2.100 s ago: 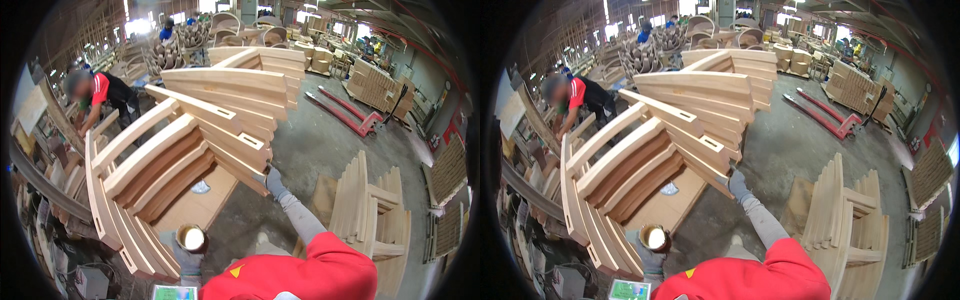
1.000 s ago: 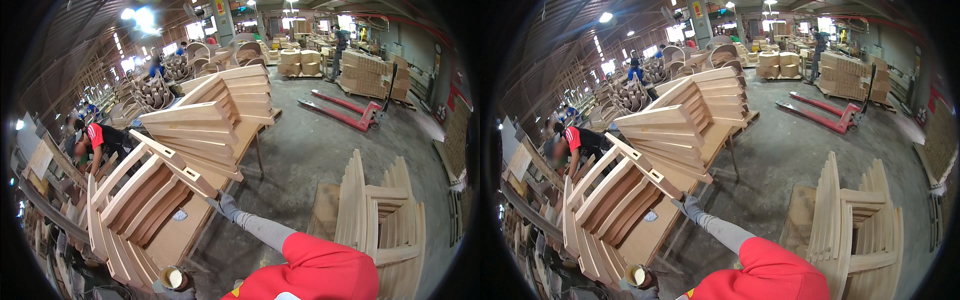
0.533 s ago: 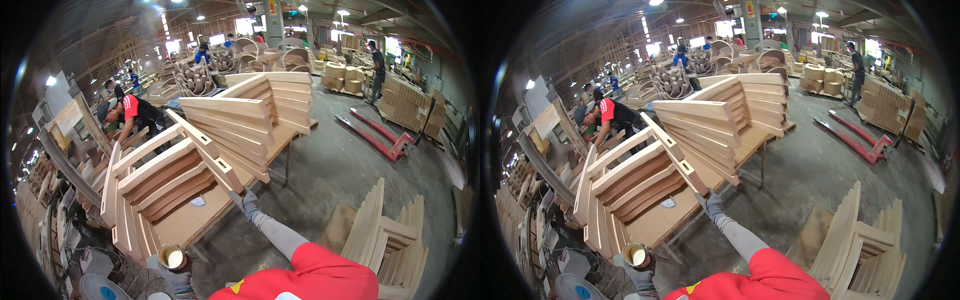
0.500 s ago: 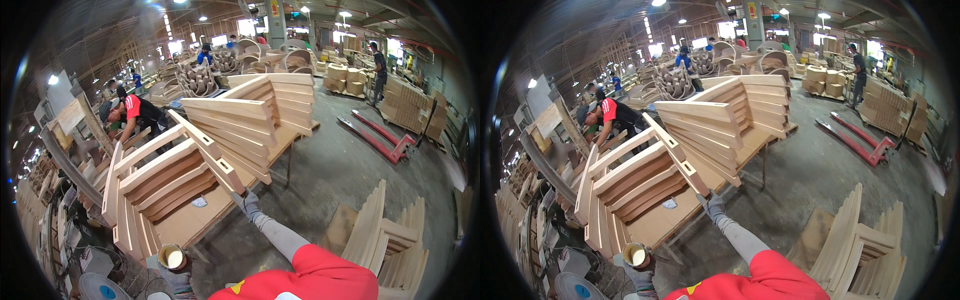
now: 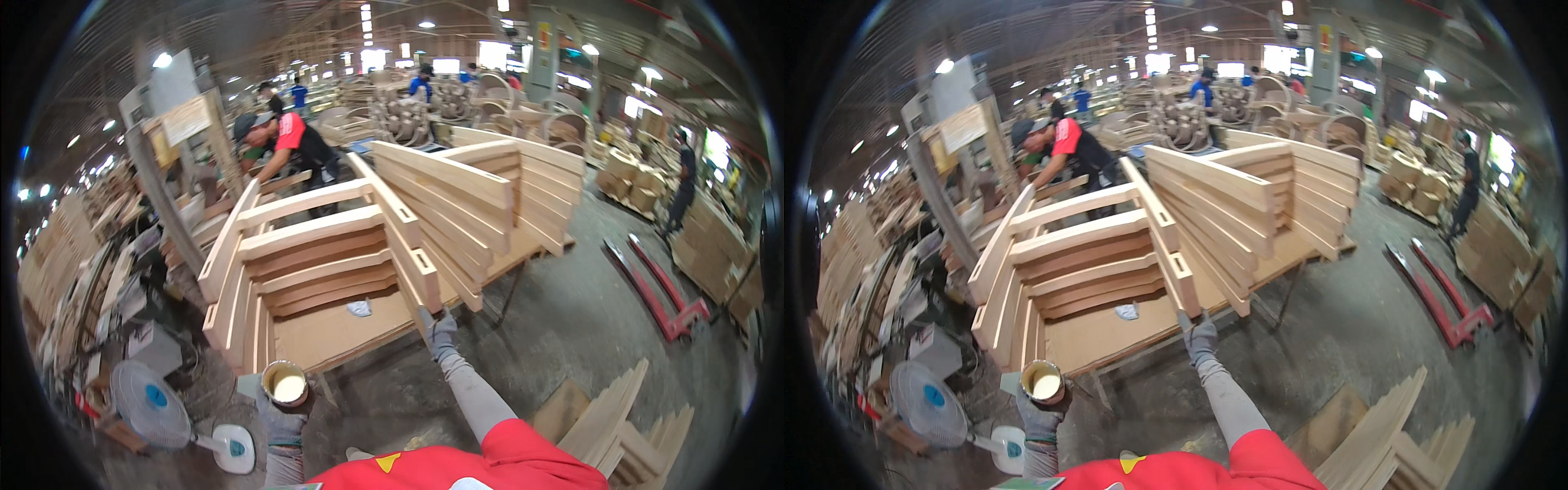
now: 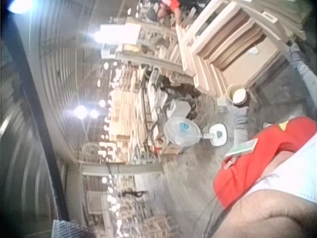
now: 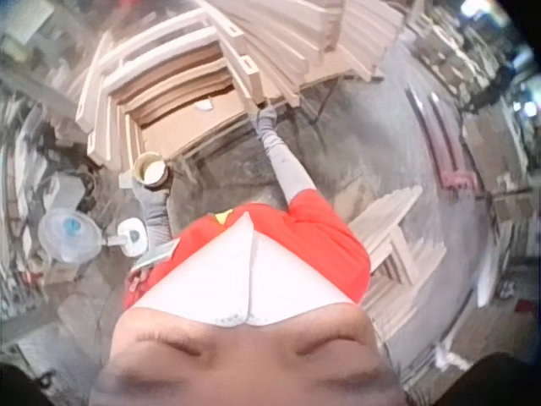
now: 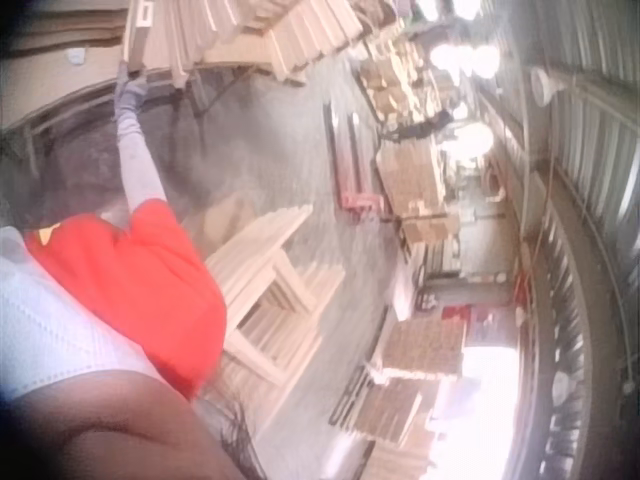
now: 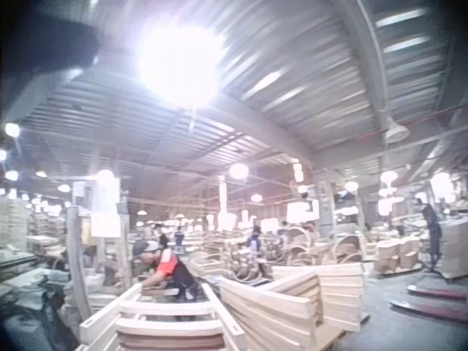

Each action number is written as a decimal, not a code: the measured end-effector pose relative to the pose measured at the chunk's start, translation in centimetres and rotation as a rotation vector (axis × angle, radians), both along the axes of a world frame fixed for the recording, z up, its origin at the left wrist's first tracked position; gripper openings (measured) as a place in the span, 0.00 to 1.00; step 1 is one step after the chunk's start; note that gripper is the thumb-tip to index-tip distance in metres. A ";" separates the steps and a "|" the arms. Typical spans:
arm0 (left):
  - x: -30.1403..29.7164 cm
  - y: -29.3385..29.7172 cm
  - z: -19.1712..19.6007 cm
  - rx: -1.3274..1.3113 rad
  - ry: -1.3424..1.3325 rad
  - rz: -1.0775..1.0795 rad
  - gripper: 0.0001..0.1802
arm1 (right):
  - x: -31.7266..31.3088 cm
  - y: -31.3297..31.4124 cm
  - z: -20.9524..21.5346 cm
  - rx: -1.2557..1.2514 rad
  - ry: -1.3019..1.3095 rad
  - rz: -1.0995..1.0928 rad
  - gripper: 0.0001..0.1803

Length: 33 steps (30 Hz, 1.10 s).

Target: The person applies a light-colored finish to wooden chair parts using a brush and a small container. They repeatedly dip the brush, coat edges and surfaces, and reposition the parts to access different areas.

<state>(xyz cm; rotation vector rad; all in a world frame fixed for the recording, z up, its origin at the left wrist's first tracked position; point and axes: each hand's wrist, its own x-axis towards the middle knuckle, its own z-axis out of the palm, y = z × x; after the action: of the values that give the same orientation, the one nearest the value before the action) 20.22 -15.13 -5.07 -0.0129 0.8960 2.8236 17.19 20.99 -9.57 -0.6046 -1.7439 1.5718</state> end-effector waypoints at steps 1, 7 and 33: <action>-0.1 0.7 0.5 0.030 -0.022 -0.032 0.21 | 0.2 1.0 -0.2 -0.032 0.071 -0.005 0.22; 2.6 2.0 3.1 -0.497 0.278 0.173 0.23 | 0.1 1.9 -0.3 -0.113 0.132 0.003 0.21; 3.1 0.5 3.0 0.046 0.014 0.037 0.18 | -0.4 1.6 -1.5 -0.076 0.156 0.046 0.20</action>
<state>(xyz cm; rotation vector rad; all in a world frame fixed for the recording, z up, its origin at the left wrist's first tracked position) 23.30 -14.64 -2.11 -0.0034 0.8424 2.8813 16.76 22.61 -11.03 -0.4675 -1.5987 1.6773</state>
